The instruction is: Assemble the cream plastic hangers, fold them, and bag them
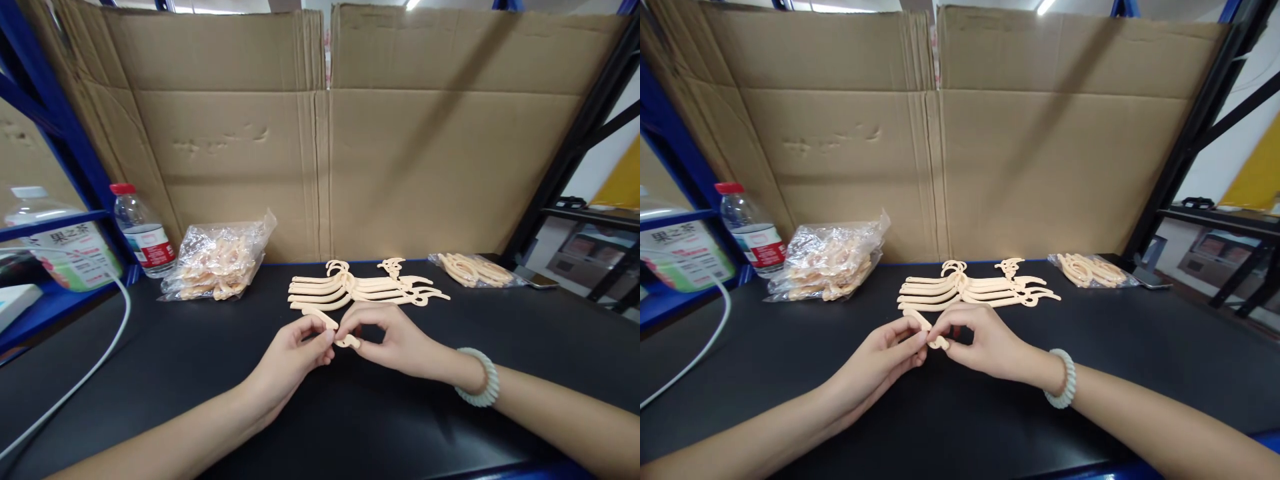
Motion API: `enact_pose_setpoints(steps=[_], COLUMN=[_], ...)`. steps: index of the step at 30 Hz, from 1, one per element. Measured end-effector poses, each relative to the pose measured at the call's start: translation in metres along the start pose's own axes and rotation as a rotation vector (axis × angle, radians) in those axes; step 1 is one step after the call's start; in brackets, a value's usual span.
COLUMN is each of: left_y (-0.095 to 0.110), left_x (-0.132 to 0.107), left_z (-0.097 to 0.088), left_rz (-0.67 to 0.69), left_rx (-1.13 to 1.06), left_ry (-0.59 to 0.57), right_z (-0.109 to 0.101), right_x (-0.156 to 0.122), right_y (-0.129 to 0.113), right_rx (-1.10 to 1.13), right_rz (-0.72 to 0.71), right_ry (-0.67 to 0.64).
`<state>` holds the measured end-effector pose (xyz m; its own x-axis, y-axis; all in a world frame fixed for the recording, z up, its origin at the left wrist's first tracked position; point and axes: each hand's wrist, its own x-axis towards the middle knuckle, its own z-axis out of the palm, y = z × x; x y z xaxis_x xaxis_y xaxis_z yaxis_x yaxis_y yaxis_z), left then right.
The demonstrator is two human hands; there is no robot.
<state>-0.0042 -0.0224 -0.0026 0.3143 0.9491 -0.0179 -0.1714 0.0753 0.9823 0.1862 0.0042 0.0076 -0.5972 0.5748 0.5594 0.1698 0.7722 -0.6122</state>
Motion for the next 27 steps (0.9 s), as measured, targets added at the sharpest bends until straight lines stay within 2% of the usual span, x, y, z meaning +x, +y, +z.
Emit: enact_pose_setpoints(steps=[4,7,10,13,17,21,27], left_y=[0.002,0.003,0.002,0.001,0.000,0.001,0.001], left_x=[0.001,0.005,0.009,0.014,0.018,0.019,0.020], left_z=[0.000,-0.005,-0.014,-0.021,-0.025,-0.026,-0.028], left_rz=[-0.010,0.044,0.100,0.127,0.134,0.166,0.172], left_rx=[-0.041,-0.016,0.049,0.111,0.159,0.162,0.120], left_ry=[0.085,0.191,0.278,0.321,0.323,0.289,0.322], right_z=[-0.012,-0.034,-0.056,-0.064,-0.059,-0.055,-0.064], right_x=[0.000,-0.002,-0.007,-0.012,-0.012,-0.010,-0.009], right_y=[0.006,0.020,0.043,0.061,0.068,0.063,0.056], right_rx=[-0.072,-0.283,-0.535,-0.667,-0.672,-0.610,-0.476], right_rz=[0.013,0.023,0.102,0.188,0.231,0.253,0.293], right_ry=[0.027,0.079,-0.026,-0.140,-0.204,-0.176,-0.102])
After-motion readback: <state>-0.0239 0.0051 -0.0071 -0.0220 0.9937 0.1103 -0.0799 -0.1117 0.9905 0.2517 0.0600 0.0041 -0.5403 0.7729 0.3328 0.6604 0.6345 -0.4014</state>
